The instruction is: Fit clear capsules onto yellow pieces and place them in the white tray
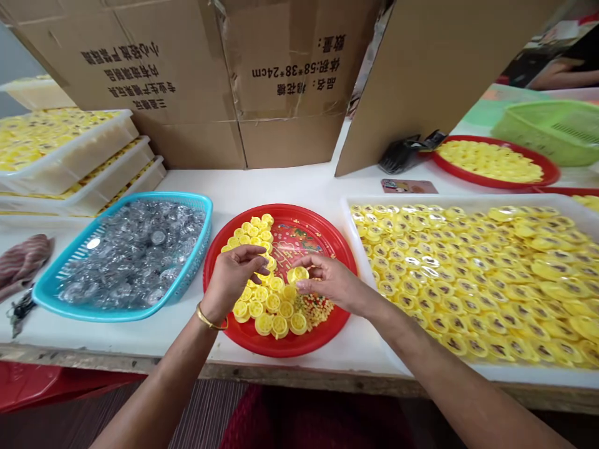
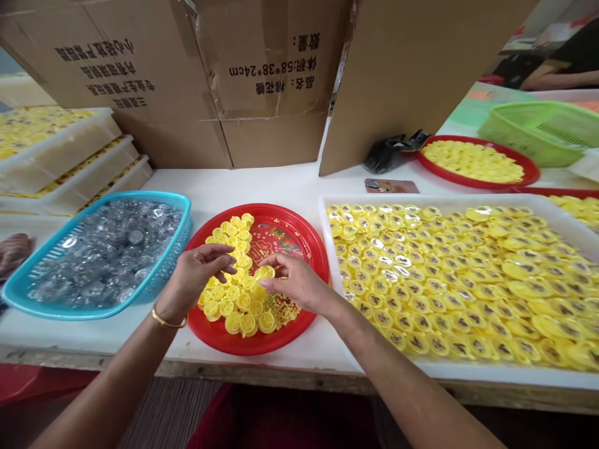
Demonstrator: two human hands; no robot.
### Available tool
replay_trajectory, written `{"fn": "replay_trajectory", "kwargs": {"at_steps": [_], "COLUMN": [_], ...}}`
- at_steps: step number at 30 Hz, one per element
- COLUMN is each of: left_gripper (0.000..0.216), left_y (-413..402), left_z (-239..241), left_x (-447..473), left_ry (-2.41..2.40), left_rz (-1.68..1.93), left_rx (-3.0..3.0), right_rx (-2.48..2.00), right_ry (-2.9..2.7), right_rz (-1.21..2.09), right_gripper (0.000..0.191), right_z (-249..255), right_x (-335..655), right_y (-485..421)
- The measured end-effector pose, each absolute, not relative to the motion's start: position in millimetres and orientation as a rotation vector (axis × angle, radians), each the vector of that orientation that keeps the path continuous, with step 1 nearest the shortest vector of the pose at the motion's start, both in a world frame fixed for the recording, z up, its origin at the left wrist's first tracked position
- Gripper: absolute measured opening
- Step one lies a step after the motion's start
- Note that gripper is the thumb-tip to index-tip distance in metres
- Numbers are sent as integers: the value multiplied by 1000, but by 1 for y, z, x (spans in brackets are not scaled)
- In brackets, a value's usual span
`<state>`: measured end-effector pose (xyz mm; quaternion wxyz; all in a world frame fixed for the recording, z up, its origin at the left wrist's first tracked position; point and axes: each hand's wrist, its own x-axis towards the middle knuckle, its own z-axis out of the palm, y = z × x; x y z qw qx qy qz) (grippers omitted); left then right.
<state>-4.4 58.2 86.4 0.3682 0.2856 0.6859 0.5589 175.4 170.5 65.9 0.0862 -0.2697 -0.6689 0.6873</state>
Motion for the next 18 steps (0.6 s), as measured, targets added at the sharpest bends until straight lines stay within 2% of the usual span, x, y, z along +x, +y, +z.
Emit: {"fn": "replay_trajectory", "kwargs": {"at_steps": [7, 14, 18], "left_gripper": [14, 19, 26], "left_y": [82, 87, 83], "left_z": [77, 76, 82], "left_x": [25, 52, 57], "left_ry": [1881, 2059, 1873], "left_rz": [1339, 1353, 1368], "left_rx": [909, 1693, 1517], "right_rx": [-708, -648, -571], "right_ry": [-1743, -1467, -1431], "right_rz": [2138, 2213, 2179], "right_gripper": [36, 35, 33], "right_z": [60, 62, 65], "right_x": [188, 188, 189], "right_y": [178, 178, 180]}}
